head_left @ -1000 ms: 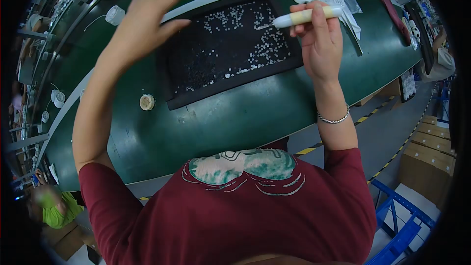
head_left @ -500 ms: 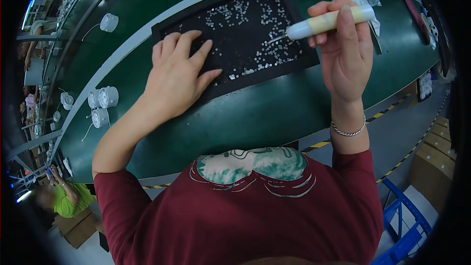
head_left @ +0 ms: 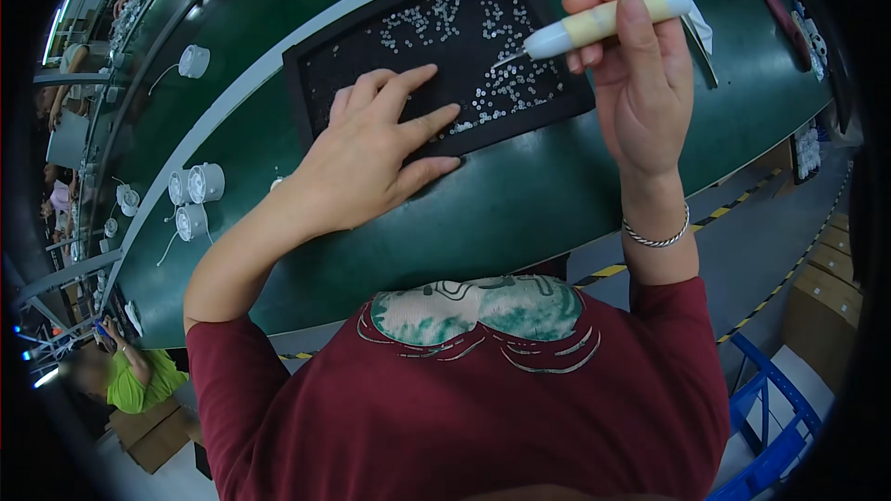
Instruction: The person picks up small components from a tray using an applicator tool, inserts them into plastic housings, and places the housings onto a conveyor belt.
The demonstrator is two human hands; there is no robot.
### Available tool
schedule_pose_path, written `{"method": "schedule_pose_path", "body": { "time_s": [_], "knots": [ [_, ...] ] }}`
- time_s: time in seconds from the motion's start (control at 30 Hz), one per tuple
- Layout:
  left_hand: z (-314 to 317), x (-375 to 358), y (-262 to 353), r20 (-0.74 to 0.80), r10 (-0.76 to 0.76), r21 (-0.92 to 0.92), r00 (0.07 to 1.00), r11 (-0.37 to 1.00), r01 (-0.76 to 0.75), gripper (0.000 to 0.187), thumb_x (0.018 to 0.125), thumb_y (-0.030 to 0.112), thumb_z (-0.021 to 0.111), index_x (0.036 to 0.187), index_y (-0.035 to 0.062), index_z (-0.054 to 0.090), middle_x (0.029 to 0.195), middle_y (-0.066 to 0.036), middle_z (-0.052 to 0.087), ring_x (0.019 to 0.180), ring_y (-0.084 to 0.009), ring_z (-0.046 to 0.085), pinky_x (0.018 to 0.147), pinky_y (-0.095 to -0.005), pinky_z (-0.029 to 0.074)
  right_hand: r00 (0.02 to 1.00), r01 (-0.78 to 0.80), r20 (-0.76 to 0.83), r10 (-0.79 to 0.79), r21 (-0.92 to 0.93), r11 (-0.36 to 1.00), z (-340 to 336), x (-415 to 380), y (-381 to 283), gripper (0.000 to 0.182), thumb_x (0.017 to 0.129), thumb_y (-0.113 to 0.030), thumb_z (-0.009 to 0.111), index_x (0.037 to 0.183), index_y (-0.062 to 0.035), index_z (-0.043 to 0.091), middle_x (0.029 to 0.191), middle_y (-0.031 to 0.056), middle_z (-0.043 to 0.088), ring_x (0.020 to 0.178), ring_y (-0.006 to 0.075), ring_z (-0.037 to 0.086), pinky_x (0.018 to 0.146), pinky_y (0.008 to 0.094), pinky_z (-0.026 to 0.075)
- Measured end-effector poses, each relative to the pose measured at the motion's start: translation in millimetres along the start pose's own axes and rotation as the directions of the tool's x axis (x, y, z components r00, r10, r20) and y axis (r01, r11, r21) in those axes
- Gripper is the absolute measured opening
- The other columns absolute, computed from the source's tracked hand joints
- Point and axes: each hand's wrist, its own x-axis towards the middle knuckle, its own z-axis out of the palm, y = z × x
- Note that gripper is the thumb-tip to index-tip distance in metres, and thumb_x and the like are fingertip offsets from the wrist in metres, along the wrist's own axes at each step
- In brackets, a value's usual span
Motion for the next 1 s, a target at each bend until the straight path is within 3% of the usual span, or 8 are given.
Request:
{"method": "schedule_pose_path", "body": {
  "time_s": [0.2,0.3,0.37,0.47,0.57,0.8,0.87,1.0],
  "knots": [
    [-8,44,-61,-0.272,-0.013,0.125,0.962,0.991,0.049,0.017,0.079,0.017,0.065,0.092,0.0075,0.069,0.118,-0.009,0.058,0.112,-0.0287,0.048,0.092,-0.0416,0.037,0.999,0.055,-0.001,-0.055,0.098,0.994,4,3,5,0.023,0.098,-0.022,0.047,0.107,-0.0007,0.050,0.095,0.0134,0.063,0.066,0.0062,0.053,0.061,0.0208,0.048],
    [-9,62,-72,-0.255,-0.114,0.076,0.960,0.988,0.138,0.019,0.080,0.016,0.063,0.097,0.0081,0.067,0.117,-0.008,0.059,0.108,-0.0278,0.052,0.091,-0.0405,0.037,0.998,0.061,-0.010,-0.061,0.084,0.995,1,6,5,0.023,0.098,-0.021,0.047,0.107,-0.0007,0.050,0.095,0.0132,0.063,0.066,0.0061,0.053,0.061,0.0208,0.048],
    [5,59,-68,-0.320,0.012,0.173,0.947,0.984,0.046,0.022,0.080,0.016,0.063,0.101,0.0083,0.066,0.115,-0.007,0.060,0.109,-0.0273,0.052,0.092,-0.0401,0.037,0.997,0.064,-0.035,-0.061,0.075,0.995,-2,6,6,0.023,0.098,-0.021,0.047,0.107,-0.0008,0.050,0.094,0.0129,0.063,0.065,0.0060,0.053,0.061,0.0206,0.048],
    [-2,43,-39,-0.181,0.061,0.096,0.982,0.994,-0.044,0.016,0.079,0.014,0.065,0.092,0.0071,0.068,0.110,-0.006,0.062,0.108,-0.0252,0.052,0.092,-0.0392,0.037,0.996,0.069,-0.062,-0.064,0.089,0.994,-2,7,4,0.022,0.098,-0.021,0.047,0.106,-0.0009,0.050,0.094,0.0124,0.063,0.065,0.0059,0.052,0.060,0.0205,0.048],
    [-16,46,-52,-0.305,0.072,0.107,0.950,0.993,-0.041,0.012,0.075,0.015,0.069,0.076,0.0044,0.063,0.103,-0.006,0.064,0.100,-0.0253,0.054,0.088,-0.0394,0.039,0.996,0.089,-0.017,-0.088,0.041,0.995,-5,8,9,0.023,0.098,-0.022,0.046,0.105,-0.0009,0.051,0.093,0.0122,0.063,0.065,0.0059,0.052,0.060,0.0206,0.048],
    [-21,68,-189,-0.478,-0.149,0.530,0.866,0.737,0.419,0.057,0.080,0.043,0.064,0.131,0.0250,0.048,0.135,-0.010,0.048,0.122,-0.0329,0.045,0.096,-0.0500,0.038,0.995,0.099,-0.020,-0.100,-0.032,0.995,-13,12,22,0.022,0.098,-0.023,0.047,0.102,-0.0021,0.052,0.090,0.0106,0.064,0.064,0.0052,0.052,0.060,0.0188,0.046],
    [-24,56,-235,-0.381,-0.420,0.472,0.824,0.678,0.564,0.071,0.076,0.056,0.063,0.139,0.0350,0.036,0.143,-0.013,0.037,0.130,-0.0375,0.034,0.099,-0.0598,0.032,0.993,0.114,-0.028,-0.116,-0.053,0.992,1,10,22,0.021,0.097,-0.023,0.048,0.102,-0.0024,0.052,0.088,0.0090,0.065,0.064,0.0047,0.052,0.059,0.0182,0.045],
    [-24,44,-268,-0.287,-0.594,0.428,0.751,0.622,0.656,0.066,0.077,0.051,0.063,0.137,0.0352,0.040,0.142,-0.015,0.038,0.129,-0.0412,0.035,0.098,-0.0597,0.033,0.983,0.178,0.011,-0.186,-0.336,0.925,8,3,15,0.019,0.095,-0.020,0.052,0.100,-0.0015,0.052,0.083,0.0049,0.065,0.067,0.0039,0.053,0.060,0.0171,0.044]
  ]
}}
